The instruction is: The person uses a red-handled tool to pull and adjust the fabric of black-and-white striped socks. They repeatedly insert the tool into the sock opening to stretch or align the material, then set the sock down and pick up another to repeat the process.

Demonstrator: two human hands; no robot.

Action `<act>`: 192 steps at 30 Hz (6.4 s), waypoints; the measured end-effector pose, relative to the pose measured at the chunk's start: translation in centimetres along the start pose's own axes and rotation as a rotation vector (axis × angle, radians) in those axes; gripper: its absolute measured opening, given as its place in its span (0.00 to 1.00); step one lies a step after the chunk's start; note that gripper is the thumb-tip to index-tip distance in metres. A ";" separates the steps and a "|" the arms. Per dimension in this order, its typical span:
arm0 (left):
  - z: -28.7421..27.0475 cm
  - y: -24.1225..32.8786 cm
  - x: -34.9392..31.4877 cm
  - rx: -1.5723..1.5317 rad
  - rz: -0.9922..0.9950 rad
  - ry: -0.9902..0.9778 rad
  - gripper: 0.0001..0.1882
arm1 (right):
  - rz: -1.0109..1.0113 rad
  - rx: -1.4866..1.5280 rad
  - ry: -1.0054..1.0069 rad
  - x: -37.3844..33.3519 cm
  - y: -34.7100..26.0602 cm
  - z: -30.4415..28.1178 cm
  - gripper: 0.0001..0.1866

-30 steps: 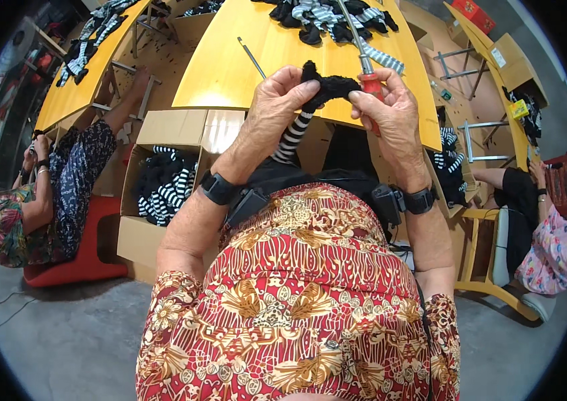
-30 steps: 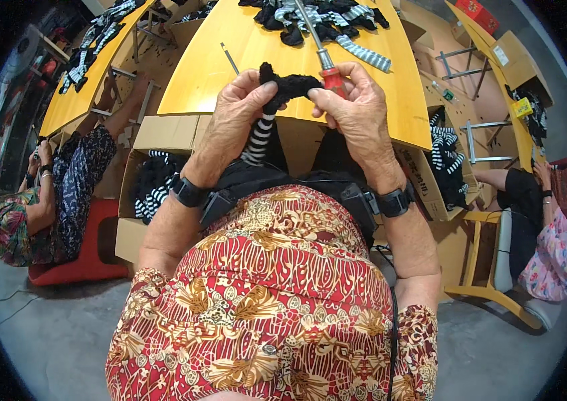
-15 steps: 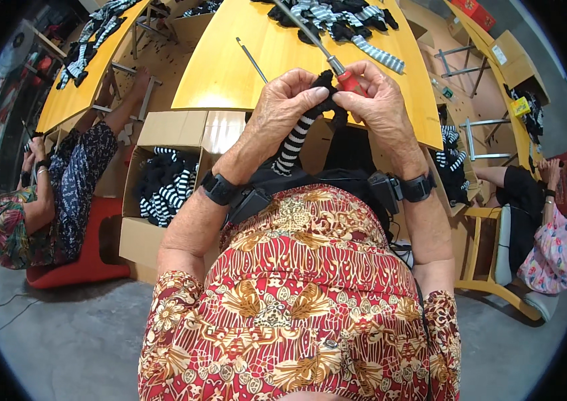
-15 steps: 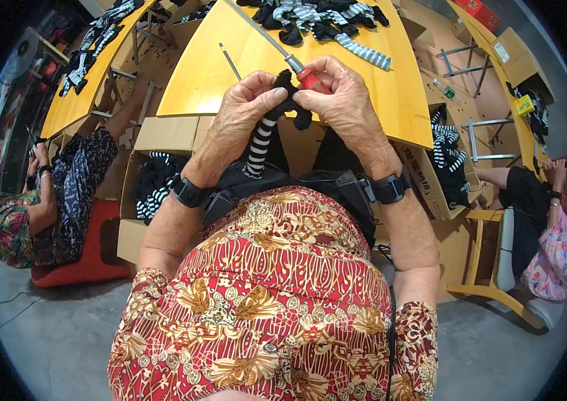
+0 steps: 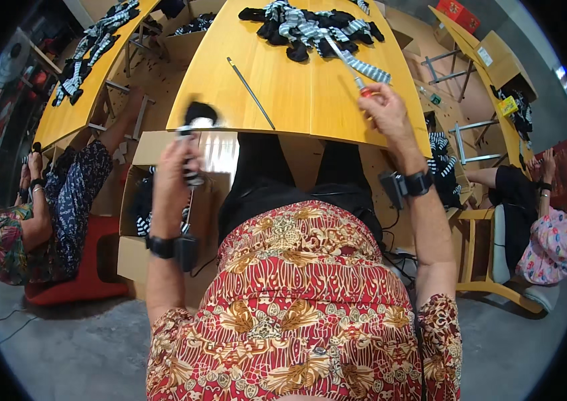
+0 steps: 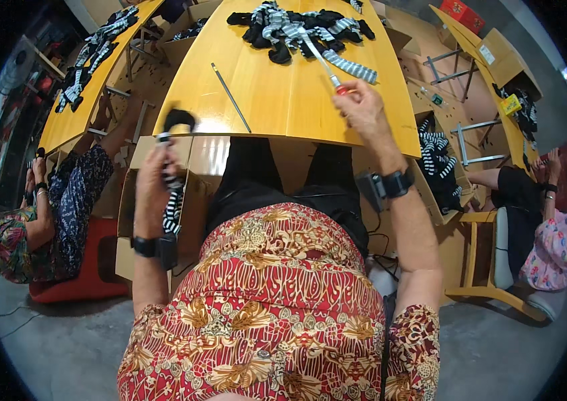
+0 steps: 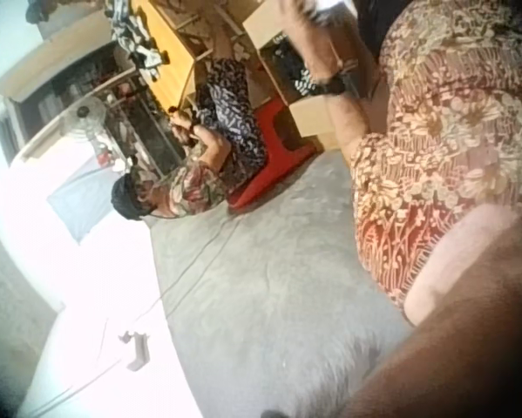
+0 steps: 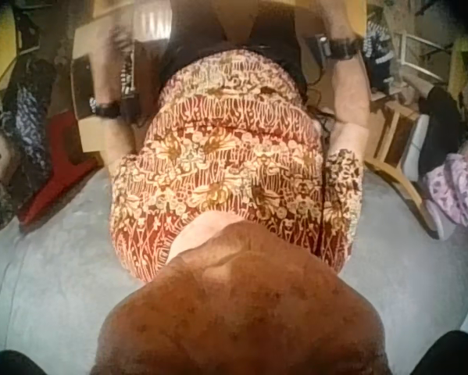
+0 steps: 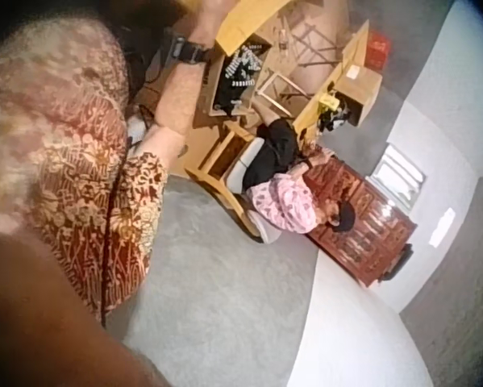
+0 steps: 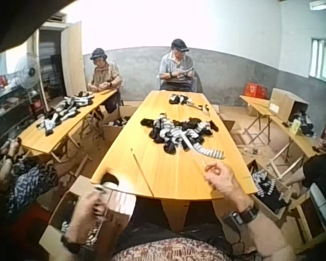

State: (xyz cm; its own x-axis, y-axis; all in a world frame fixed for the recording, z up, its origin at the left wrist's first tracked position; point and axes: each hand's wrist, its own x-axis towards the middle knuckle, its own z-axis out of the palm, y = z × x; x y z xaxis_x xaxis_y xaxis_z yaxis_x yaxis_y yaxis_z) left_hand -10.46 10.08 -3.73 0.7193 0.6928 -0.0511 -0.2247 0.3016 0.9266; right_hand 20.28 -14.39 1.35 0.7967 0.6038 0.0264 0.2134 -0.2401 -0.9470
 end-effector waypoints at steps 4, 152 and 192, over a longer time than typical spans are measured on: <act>-10.5 -1.6 -0.5 0.025 0.044 0.327 0.10 | -0.321 -0.571 0.230 3.6 2.3 -4.7 0.16; 14.0 -5.0 2.5 0.294 -0.034 -0.442 0.12 | -0.168 0.098 -0.053 -6.0 0.7 7.2 0.07; 14.5 -5.9 2.7 0.397 0.173 -0.367 0.07 | -0.042 0.321 -0.049 -4.9 1.6 7.2 0.05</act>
State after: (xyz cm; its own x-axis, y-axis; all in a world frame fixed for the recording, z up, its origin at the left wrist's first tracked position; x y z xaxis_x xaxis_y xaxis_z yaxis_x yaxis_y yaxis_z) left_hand 2.31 0.65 -3.92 0.8912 0.4157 0.1814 -0.1466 -0.1145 0.9825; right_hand 12.66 -12.23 -2.57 0.7609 0.6461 0.0599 0.0505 0.0330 -0.9982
